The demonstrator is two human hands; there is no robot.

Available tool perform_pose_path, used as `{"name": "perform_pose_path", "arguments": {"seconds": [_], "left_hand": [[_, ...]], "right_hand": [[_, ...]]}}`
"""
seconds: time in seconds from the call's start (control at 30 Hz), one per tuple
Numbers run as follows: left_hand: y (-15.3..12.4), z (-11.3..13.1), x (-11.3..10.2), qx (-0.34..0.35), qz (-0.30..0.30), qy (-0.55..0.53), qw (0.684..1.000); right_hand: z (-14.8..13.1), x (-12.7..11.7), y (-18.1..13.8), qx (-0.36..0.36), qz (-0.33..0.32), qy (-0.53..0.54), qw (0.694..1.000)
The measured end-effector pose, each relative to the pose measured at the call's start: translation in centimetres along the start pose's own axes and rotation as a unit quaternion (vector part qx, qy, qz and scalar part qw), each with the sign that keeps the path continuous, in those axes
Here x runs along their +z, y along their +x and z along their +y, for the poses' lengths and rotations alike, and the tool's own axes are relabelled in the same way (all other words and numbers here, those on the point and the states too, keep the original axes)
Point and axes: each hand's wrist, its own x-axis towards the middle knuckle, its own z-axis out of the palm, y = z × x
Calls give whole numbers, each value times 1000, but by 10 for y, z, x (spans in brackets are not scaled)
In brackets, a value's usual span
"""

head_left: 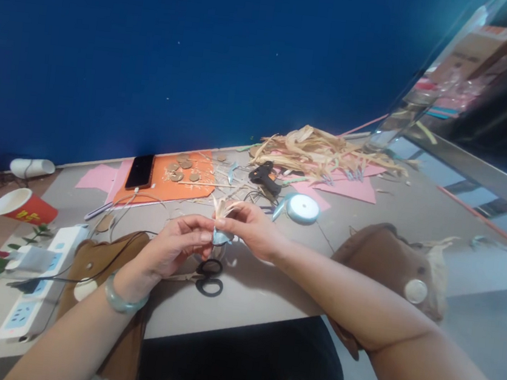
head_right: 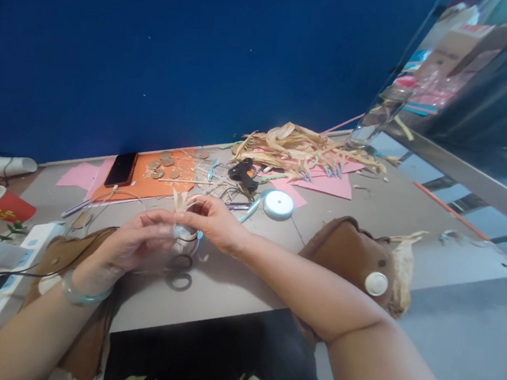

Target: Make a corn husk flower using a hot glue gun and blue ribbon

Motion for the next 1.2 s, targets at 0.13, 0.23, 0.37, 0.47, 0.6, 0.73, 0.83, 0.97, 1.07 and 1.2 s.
{"name": "perform_pose_path", "arguments": {"seconds": [0.13, 0.23, 0.37, 0.47, 0.6, 0.73, 0.83, 0.97, 1.07, 1.2], "left_hand": [[0, 0, 2, 16, 7, 6, 1000], [-1, 1, 5, 22, 16, 13, 1000], [-1, 1, 6, 38, 24, 22, 999], [-1, 0, 6, 31, 28, 19, 999], [-2, 0, 4, 17, 20, 5, 1000], [-3, 0, 2, 17, -6, 8, 1000], [-2, 0, 4, 18, 3, 19, 1000], [-3, -3, 10, 59, 48, 92, 993], [-5, -8, 12, 158, 88, 235, 955], [-6, -18, 9, 260, 108, 417, 864]], "right_hand": [[-1, 0, 0, -6, -7, 8, 1000], [-1, 1, -1, -10, -11, 10, 1000], [0, 2, -1, -12, -16, 9, 1000], [0, 1, -1, -7, -10, 8, 1000], [1, -1, 0, -5, -3, 5, 1000], [-1, -1, -1, -14, -10, 10, 1000], [-3, -1, 0, -17, -9, 10, 1000], [-2, -3, 2, -43, 17, 9, 999], [1, -3, 5, -59, 45, 27, 997], [6, -5, 9, -71, 78, 66, 992]]}}
